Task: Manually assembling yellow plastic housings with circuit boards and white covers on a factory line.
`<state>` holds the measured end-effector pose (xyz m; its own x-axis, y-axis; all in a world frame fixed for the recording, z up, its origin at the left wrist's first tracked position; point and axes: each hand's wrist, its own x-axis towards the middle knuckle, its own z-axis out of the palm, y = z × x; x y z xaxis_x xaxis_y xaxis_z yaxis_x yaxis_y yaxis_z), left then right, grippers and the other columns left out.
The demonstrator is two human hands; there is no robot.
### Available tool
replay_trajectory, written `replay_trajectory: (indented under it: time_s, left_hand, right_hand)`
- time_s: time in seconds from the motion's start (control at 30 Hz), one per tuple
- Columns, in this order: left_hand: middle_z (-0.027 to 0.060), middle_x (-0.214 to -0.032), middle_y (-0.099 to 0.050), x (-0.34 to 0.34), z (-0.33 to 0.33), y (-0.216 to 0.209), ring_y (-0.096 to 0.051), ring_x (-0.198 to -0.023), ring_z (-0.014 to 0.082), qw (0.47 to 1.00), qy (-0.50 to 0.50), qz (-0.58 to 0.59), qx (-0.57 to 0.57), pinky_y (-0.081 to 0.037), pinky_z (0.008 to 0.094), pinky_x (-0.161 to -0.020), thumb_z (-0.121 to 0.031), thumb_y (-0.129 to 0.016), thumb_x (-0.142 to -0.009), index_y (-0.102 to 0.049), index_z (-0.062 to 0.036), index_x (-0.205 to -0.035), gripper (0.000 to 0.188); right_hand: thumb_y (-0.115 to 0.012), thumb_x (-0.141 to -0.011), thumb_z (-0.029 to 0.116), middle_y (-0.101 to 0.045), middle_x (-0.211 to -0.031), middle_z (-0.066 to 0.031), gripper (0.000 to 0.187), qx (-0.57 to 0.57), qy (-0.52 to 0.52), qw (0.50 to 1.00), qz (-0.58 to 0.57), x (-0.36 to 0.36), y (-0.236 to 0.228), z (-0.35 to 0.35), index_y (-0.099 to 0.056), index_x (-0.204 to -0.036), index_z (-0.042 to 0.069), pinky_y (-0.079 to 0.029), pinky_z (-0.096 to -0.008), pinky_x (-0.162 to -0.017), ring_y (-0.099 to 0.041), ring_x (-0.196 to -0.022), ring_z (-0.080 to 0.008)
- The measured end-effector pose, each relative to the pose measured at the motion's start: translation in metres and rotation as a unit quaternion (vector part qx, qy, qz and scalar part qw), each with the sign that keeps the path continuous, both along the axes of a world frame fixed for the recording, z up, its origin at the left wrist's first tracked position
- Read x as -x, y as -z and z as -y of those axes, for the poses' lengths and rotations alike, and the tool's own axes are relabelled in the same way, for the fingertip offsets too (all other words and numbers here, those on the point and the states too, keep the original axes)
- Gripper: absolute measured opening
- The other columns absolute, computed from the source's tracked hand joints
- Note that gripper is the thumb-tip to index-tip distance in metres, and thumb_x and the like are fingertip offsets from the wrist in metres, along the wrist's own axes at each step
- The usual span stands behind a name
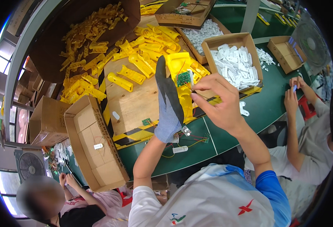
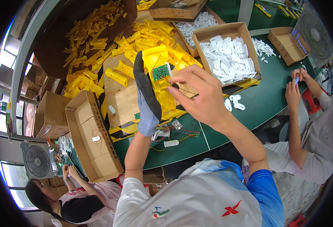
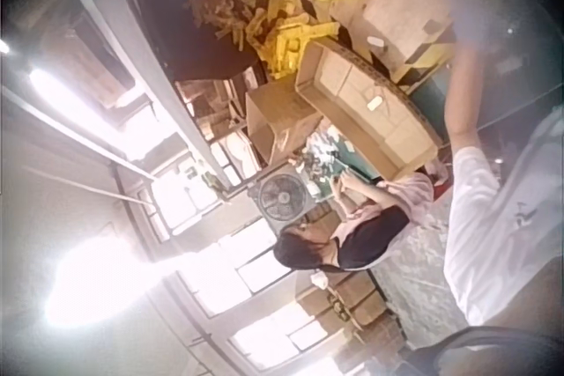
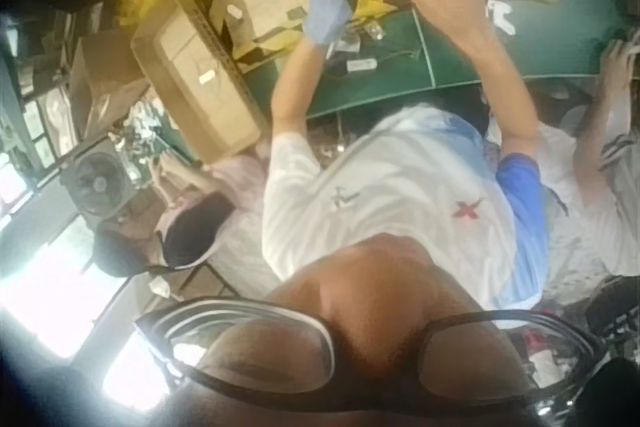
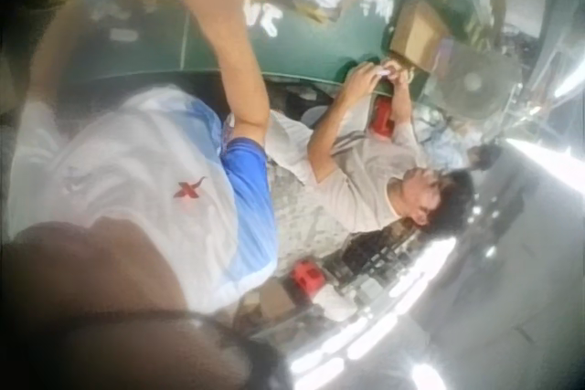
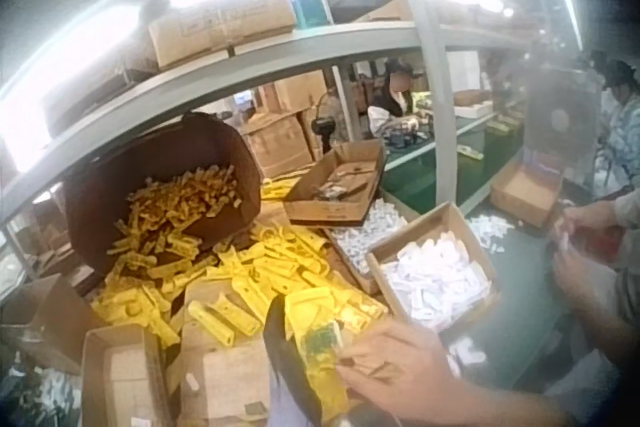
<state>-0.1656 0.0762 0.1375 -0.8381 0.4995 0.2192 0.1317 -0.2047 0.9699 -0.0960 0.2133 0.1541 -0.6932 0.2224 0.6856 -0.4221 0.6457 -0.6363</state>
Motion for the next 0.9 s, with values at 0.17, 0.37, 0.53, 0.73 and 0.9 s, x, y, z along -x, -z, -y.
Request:
replay_trajectory:
  time_s: [0.17,0.37,0.53,0.73,0.9]
  left_hand:
    - [0.0127,-0.129,-0.047,0.002,-0.003,0.012,-0.052,-0.113,0.0193,0.992,-0.018,-0.112,-0.047,-0.045,0.0318,-0.096,-0.019,-0.042,-0.103,-0.027,-0.0051,-0.145,0.047]
    - [0.0131,-0.13,-0.048,0.005,-0.001,0.026,-0.051,-0.115,0.019,0.994,-0.032,-0.102,-0.035,-0.044,0.0323,-0.098,-0.02,-0.043,-0.103,-0.029,-0.0035,-0.145,0.047]
    - [0.0136,-0.127,-0.049,0.008,0.005,0.034,-0.051,-0.112,0.0182,0.997,-0.04,-0.07,-0.009,-0.045,0.0322,-0.095,-0.019,-0.045,-0.102,-0.031,-0.0007,-0.143,0.047]
    - [0.014,-0.117,-0.054,0.01,-0.001,0.025,-0.053,-0.096,0.0177,0.994,-0.055,-0.092,0.006,-0.046,0.0323,-0.083,-0.02,-0.043,-0.102,-0.031,-0.0018,-0.144,0.048]
    - [0.0144,-0.108,-0.059,0.007,-0.002,0.013,-0.054,-0.082,0.0173,0.991,-0.069,-0.109,0.021,-0.047,0.0325,-0.072,-0.02,-0.042,-0.101,-0.03,-0.0028,-0.146,0.05]
  right_hand:
    - [-0.077,-0.073,0.0,-0.065,-0.086,-0.0099,0.019,-0.022,0.019,0.999,-0.041,0.01,0.0,0.014,-0.068,-0.089,0.003,-0.051,-0.0297,-0.067,-0.066,-0.076,-0.0225]
    - [-0.077,-0.073,-0.003,-0.065,-0.084,-0.0096,0.019,0.012,0.039,0.999,-0.035,0.011,0.0,0.024,-0.069,-0.089,0.0,-0.05,-0.0255,-0.065,-0.065,-0.073,-0.0172]
    - [-0.078,-0.076,0.004,-0.068,-0.081,-0.008,0.015,0.07,0.013,0.997,-0.021,0.014,0.0,0.025,-0.069,-0.087,0.001,-0.051,-0.0259,-0.062,-0.066,-0.067,-0.0169]
    - [-0.077,-0.077,0.005,-0.068,-0.079,-0.0082,0.014,0.085,-0.018,0.996,0.015,0.012,0.0,0.021,-0.07,-0.088,0.0,-0.051,-0.0244,-0.062,-0.065,-0.067,-0.0152]
    - [-0.076,-0.078,0.007,-0.068,-0.079,-0.0066,0.012,0.069,-0.008,0.995,0.075,0.007,-0.007,0.023,-0.068,-0.086,0.0,-0.049,-0.0256,-0.059,-0.063,-0.065,-0.0138]
